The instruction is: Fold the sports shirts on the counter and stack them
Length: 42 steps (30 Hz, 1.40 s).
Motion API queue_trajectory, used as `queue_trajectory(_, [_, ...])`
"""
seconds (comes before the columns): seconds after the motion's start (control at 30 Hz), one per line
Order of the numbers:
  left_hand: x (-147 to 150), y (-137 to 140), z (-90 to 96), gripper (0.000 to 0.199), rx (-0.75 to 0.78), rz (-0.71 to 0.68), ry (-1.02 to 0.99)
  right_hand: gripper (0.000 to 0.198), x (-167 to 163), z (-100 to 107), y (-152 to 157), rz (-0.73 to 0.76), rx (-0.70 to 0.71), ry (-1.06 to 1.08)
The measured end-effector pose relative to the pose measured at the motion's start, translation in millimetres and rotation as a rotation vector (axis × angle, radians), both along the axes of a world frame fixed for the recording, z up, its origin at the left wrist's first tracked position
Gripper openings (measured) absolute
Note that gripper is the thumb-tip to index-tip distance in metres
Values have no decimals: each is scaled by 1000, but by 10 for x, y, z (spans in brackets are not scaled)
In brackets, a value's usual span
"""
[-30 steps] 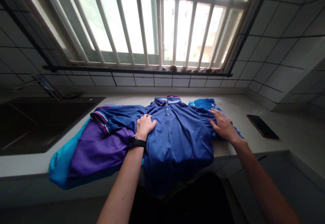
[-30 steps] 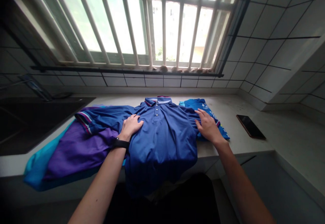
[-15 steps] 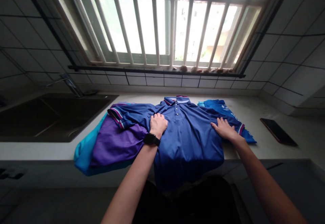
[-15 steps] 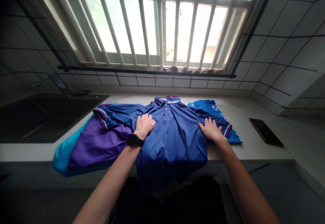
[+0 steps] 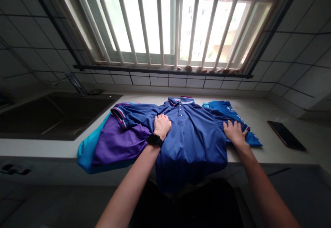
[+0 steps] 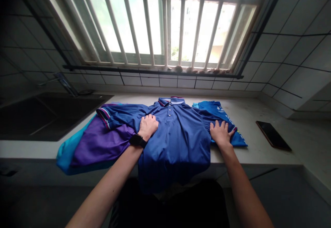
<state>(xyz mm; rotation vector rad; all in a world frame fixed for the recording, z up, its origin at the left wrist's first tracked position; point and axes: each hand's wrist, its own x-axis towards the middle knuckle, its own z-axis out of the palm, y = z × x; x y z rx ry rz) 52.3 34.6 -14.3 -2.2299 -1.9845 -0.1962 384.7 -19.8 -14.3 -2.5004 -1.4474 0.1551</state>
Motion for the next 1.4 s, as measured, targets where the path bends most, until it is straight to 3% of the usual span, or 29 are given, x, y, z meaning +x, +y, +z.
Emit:
queue_trajectory(0.23, [9,-10,3,38,6,10,17,69,42,-111,-1,23,49,-4])
queue_trajectory(0.87, [145,-49,52,43,41,2,133,70,20,-54,-12,15,14,10])
queue_trajectory(1.13, [158,-48,55,42,1,12,90,67,15,-80,24,10,45,26])
queue_trajectory(1.3, [171,-59,75,40,-10,35,91,65,188,-25,-114,26,198,38])
queue_trajectory(1.4, [186,-76,74,40,20,39,112,64,432,-28,-270,-93,244,-12])
